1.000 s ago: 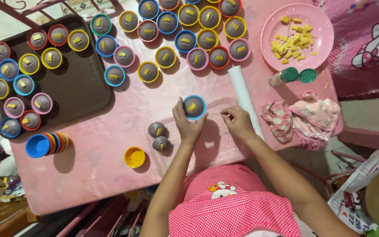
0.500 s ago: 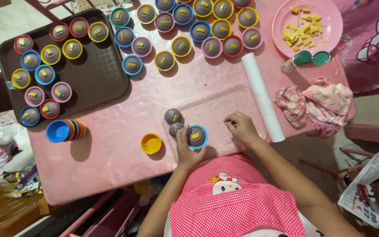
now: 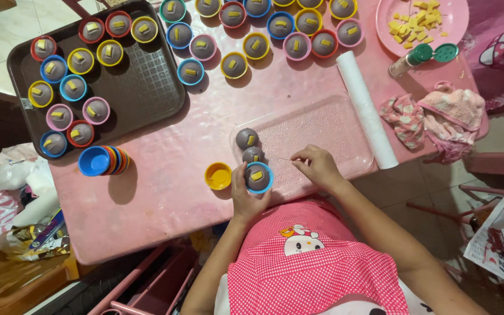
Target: The person repeatedly picks up small gray balls with yellow inserts from a tray and places them into colorful plastic rings. They then transfer the assembled items onto a tray, arranging them in rows. The person continues this process with multiple items throughout the clip.
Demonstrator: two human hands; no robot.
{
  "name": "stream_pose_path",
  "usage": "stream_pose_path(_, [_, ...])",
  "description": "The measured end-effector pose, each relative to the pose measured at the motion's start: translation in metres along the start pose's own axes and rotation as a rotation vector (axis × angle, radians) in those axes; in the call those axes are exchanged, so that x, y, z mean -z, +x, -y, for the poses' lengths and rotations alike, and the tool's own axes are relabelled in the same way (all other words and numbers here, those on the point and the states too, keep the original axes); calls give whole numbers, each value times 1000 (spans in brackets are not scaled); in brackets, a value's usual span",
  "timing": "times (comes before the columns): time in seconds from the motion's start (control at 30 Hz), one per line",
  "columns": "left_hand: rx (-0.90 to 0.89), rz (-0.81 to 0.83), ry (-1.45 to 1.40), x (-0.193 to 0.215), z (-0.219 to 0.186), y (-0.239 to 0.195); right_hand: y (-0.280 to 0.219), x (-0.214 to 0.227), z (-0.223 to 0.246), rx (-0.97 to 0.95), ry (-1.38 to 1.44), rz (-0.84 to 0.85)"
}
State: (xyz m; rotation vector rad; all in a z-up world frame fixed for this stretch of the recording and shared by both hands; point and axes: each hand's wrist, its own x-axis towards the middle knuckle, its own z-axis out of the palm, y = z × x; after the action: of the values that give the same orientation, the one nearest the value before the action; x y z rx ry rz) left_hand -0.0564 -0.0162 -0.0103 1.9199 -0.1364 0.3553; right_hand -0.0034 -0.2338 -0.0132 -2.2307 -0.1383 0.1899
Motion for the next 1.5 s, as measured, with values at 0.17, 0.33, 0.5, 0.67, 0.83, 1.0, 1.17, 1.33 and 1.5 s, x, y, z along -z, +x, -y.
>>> stream_pose_path(0.17, [-18, -14, 31, 14, 15, -11, -5, -15, 20, -88, 169, 45])
stream_pose_path(0.33, [-14, -31, 41, 25, 19, -17, -4, -27, 27, -64, 158, 85])
stream_pose_path(0.5, [-4, -47, 49, 32, 24, -28, -7, -34, 33, -43, 117, 149])
stream_pose_path(0.67, [-6, -55, 87, 36, 29, -34, -9, -53, 16, -55, 91, 231])
stream_pose_path(0.83, [-27, -56, 117, 30, 44, -40, -9, -58, 18, -16, -18, 284])
stream_pose_path(1.0, [-41, -10, 113, 22, 43, -39, -8, -61, 18, 32, -188, 283])
stream_pose_path(1.17, [-29, 22, 93, 12, 45, -40, -9, -57, 30, 10, -285, 289])
stream_pose_path(1.33, [-18, 41, 85, 3, 47, -42, -10, -70, 17, 7, -247, 264])
stream_pose_path(1.5, [38, 74, 111, 2, 46, -36, -10, -92, -16, -331, 261, 238])
